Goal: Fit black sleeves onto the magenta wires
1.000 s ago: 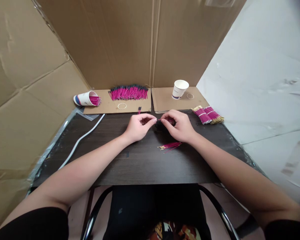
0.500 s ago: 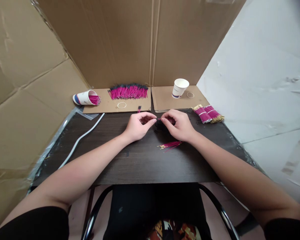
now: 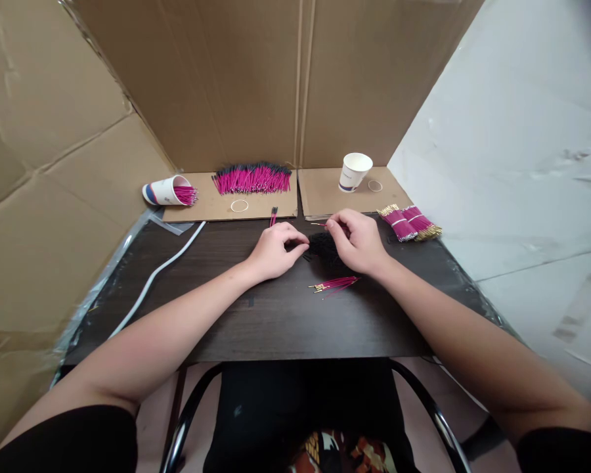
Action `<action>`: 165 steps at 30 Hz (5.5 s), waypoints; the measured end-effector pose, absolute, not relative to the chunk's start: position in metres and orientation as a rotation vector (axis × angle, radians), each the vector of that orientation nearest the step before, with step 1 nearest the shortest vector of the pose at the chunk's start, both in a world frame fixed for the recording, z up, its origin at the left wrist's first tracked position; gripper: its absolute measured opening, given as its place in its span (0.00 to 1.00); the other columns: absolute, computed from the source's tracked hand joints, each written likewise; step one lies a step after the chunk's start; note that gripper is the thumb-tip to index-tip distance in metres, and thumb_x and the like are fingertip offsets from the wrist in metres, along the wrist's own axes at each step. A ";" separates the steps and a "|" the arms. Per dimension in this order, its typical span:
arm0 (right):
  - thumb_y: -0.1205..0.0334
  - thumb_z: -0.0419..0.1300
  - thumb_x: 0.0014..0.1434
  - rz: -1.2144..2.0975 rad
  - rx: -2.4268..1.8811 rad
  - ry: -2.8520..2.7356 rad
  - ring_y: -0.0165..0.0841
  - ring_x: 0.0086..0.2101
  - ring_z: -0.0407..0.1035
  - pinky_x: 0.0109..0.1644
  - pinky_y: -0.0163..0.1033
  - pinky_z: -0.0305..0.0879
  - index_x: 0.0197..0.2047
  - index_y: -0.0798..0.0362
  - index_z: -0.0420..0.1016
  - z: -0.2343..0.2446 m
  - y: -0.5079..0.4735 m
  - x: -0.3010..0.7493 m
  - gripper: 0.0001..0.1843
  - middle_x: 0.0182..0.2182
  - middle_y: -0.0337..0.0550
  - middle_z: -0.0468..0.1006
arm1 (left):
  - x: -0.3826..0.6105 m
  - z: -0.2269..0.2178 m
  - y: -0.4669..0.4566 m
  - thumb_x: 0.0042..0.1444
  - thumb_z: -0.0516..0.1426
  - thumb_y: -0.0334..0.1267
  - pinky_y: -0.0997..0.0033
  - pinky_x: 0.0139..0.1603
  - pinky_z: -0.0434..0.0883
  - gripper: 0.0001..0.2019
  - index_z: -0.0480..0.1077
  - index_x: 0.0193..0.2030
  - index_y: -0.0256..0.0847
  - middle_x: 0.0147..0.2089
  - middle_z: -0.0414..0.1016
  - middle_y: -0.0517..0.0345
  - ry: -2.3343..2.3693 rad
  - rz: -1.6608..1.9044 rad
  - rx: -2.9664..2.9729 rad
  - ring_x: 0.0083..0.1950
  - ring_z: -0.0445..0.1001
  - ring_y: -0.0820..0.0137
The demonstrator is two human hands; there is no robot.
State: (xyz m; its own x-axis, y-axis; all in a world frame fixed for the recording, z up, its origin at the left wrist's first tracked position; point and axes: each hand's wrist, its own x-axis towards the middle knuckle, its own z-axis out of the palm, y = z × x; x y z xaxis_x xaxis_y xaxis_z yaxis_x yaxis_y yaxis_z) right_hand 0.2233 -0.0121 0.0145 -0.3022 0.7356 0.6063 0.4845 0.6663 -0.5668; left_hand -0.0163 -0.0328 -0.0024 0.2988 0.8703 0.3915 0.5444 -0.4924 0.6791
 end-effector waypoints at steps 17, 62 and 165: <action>0.57 0.58 0.78 0.323 -0.923 -2.025 0.39 0.33 0.72 0.41 0.45 0.68 0.38 0.49 0.75 0.011 -0.013 0.221 0.14 0.33 0.45 0.79 | -0.020 -0.001 -0.035 0.64 0.68 0.38 0.51 0.59 0.76 0.03 0.87 0.41 0.45 0.46 0.79 0.51 1.073 0.912 2.317 0.50 0.79 0.58; 0.59 0.60 0.79 0.432 -0.898 -1.945 0.38 0.35 0.71 0.41 0.44 0.69 0.46 0.48 0.78 0.002 0.008 0.219 0.08 0.37 0.44 0.79 | -0.001 -0.013 -0.004 0.62 0.71 0.46 0.66 0.41 0.81 0.15 0.85 0.48 0.36 0.42 0.88 0.47 1.116 1.261 1.260 0.36 0.82 0.68; 0.61 0.62 0.75 0.426 -0.912 -1.952 0.37 0.34 0.73 0.41 0.43 0.69 0.41 0.49 0.78 0.001 0.002 0.222 0.08 0.34 0.43 0.81 | -0.001 -0.009 -0.017 0.64 0.69 0.40 0.61 0.49 0.83 0.10 0.85 0.47 0.38 0.43 0.89 0.48 1.109 1.283 1.522 0.43 0.86 0.64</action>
